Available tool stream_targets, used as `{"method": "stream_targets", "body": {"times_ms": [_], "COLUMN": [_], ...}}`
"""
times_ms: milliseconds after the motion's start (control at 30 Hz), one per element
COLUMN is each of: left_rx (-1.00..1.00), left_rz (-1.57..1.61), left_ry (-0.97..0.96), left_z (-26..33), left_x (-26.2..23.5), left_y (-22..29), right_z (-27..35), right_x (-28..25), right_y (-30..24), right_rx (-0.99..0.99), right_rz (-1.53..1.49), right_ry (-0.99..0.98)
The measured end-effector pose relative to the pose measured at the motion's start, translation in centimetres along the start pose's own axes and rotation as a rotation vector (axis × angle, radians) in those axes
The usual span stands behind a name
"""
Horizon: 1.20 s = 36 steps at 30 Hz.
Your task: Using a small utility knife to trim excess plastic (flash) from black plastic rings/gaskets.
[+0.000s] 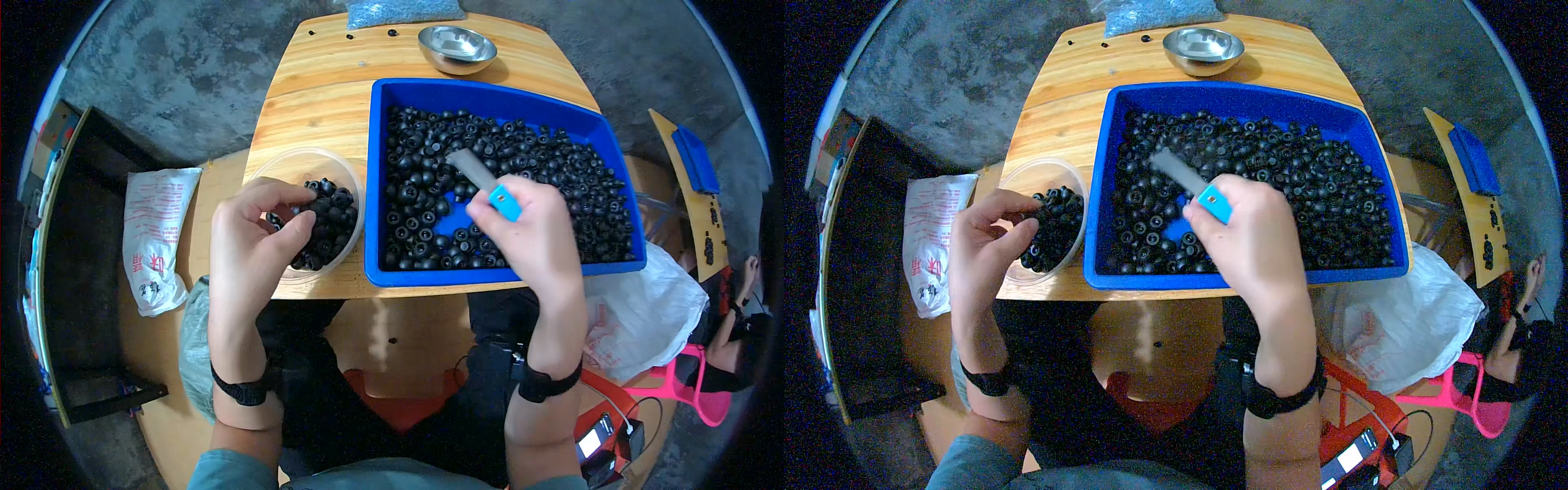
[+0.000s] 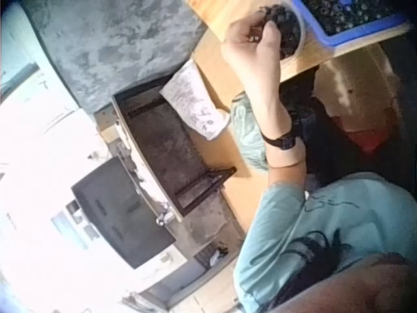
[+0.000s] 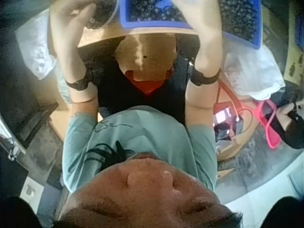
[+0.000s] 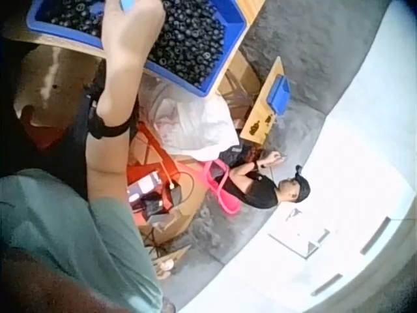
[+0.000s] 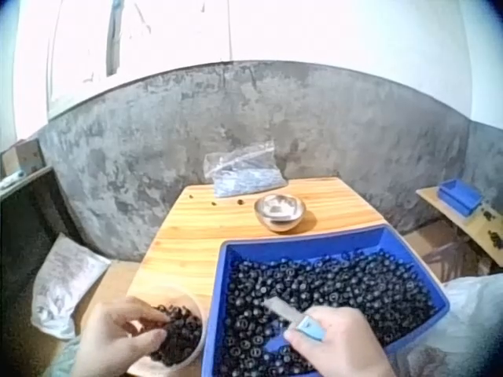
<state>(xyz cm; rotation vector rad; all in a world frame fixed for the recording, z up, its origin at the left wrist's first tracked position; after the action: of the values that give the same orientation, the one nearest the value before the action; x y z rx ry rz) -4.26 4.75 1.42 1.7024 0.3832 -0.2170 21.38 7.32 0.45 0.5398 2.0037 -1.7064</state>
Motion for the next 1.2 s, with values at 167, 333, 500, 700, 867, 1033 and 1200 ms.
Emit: {"method": "stream_targets", "body": {"times_ms": [167, 333, 500, 700, 867, 1033, 1200], "left_rx": [0.133, 0.042, -0.058, -0.088, -0.235, -0.216, -0.227], "left_rz": [-0.316, -0.062, 0.47, 0.879, 1.015, 1.035, 1.03], "left_ry": [0.076, -0.082, -0.359, -0.45, -0.468, -0.483, -0.472], "left_z": [0.2, 1.0, 2.7, 3.4, 3.7, 3.8, 3.7], "left_x": [0.7, 2.1, 4.7, 5.7, 5.8, 6.0, 5.8], "left_y": [0.8, 1.1, 2.1, 2.0, 1.7, 1.8, 2.0], "right_z": [-0.3, -0.7, 1.6, 3.0, 3.6, 3.7, 3.7], "right_x": [2.9, 2.5, 1.1, 1.0, 1.0, 0.7, 0.9], "right_y": [-0.7, -1.0, -3.2, -4.5, -4.8, -5.3, -5.3], "right_rx": [-0.02, 0.051, -0.006, -0.221, -0.286, -0.432, -0.415], "right_rz": [0.445, 0.424, -0.46, -0.375, -0.227, -0.064, -0.055], "right_ry": [-0.311, -0.338, -0.416, -0.271, -0.183, -0.161, -0.157]}}
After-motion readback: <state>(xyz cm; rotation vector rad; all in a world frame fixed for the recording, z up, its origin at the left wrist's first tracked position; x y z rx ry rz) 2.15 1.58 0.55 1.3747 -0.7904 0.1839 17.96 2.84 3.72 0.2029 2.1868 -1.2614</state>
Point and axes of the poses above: each hand's wrist, its own z-axis away from the middle knuckle, its own x-axis out of the palm, y = z × x, the point moved 3 cm from there along -z, towards the middle knuckle, and after that the axes turned 1 degree about z, right-handed, at the moved point
